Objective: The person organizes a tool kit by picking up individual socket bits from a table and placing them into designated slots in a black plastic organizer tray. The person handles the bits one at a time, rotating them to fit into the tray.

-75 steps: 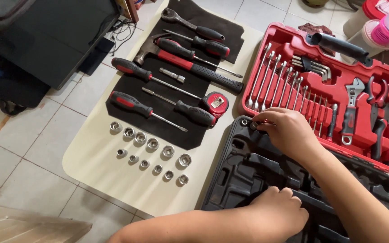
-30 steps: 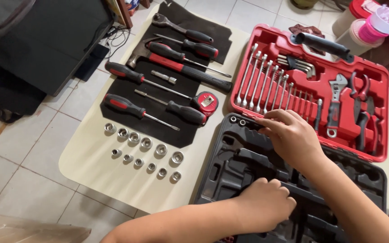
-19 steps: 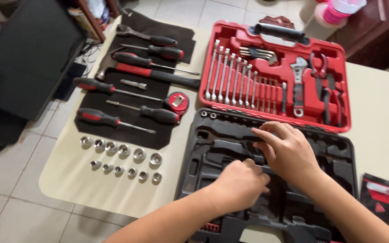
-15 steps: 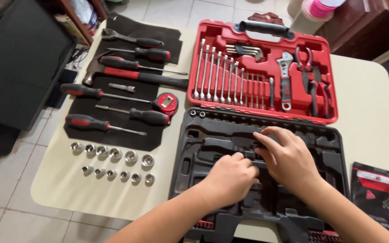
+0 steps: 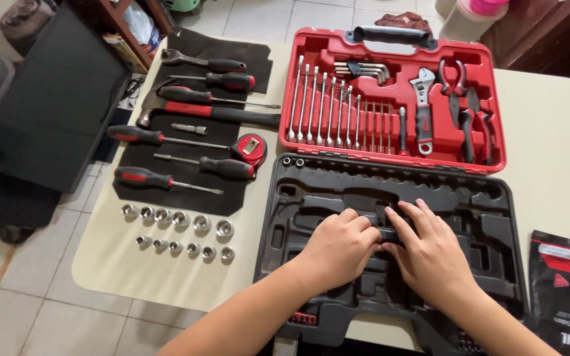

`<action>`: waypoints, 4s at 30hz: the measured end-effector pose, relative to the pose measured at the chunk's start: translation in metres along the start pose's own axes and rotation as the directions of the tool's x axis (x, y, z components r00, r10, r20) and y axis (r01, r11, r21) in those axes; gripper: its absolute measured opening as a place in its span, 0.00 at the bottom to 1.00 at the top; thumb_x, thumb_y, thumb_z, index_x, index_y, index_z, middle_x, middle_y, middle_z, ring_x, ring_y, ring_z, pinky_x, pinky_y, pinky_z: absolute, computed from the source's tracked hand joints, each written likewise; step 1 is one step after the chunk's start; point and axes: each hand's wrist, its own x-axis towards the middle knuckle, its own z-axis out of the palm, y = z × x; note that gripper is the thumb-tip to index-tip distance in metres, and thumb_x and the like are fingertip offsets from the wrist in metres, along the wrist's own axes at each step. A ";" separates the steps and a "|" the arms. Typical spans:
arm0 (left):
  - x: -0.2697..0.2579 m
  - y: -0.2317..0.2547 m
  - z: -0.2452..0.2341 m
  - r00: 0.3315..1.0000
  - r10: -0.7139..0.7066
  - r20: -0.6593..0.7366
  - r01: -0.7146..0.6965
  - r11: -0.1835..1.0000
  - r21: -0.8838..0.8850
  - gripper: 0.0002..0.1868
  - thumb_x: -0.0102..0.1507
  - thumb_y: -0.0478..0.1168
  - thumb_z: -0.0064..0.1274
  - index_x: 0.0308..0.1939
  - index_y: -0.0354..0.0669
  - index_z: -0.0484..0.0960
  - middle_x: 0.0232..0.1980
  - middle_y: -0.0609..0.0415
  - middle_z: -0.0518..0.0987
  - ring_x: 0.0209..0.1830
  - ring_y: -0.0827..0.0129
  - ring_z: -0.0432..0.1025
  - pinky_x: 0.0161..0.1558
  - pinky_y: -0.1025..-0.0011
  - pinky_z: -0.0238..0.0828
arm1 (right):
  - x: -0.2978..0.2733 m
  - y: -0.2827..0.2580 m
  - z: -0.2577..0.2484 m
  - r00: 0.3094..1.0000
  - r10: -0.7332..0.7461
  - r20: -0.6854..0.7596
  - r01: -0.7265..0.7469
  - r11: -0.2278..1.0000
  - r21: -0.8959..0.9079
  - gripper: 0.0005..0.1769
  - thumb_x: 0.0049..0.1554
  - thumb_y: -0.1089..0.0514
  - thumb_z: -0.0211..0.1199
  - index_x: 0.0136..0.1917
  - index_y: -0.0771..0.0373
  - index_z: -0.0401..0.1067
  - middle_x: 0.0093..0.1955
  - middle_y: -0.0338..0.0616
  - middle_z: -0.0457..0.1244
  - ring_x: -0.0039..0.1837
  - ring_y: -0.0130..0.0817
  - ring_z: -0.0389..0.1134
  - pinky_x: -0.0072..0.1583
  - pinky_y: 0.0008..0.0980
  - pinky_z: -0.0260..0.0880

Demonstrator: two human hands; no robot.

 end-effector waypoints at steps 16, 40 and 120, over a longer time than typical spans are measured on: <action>0.004 -0.001 0.012 0.980 -0.168 -0.102 0.170 0.985 0.005 0.23 0.59 0.48 0.62 0.53 0.40 0.78 0.61 0.40 0.73 0.66 0.46 0.67 0.60 0.52 0.71 | -0.002 0.022 0.012 0.998 0.033 -0.050 -0.039 0.993 -0.115 0.39 0.52 0.42 0.66 0.75 0.54 0.69 0.75 0.50 0.63 0.77 0.55 0.67 0.67 0.48 0.73; 0.003 -0.003 0.033 0.978 -0.185 -0.100 0.182 0.983 -0.039 0.22 0.62 0.49 0.54 0.54 0.39 0.78 0.63 0.37 0.75 0.69 0.46 0.68 0.63 0.48 0.71 | -0.023 0.049 0.058 0.991 0.060 -0.121 -0.096 0.941 -0.324 0.35 0.52 0.33 0.67 0.72 0.37 0.76 0.74 0.34 0.69 0.74 0.36 0.75 0.63 0.34 0.80; -0.248 -0.130 -0.139 0.543 -0.719 -0.434 0.816 0.575 0.067 0.16 0.64 0.29 0.51 0.55 0.44 0.84 0.51 0.57 0.84 0.53 0.57 0.70 0.54 0.62 0.71 | -0.009 0.019 0.022 0.989 0.140 0.036 -0.129 0.966 -0.224 0.34 0.55 0.37 0.61 0.73 0.44 0.72 0.77 0.42 0.63 0.83 0.45 0.63 0.59 0.52 0.77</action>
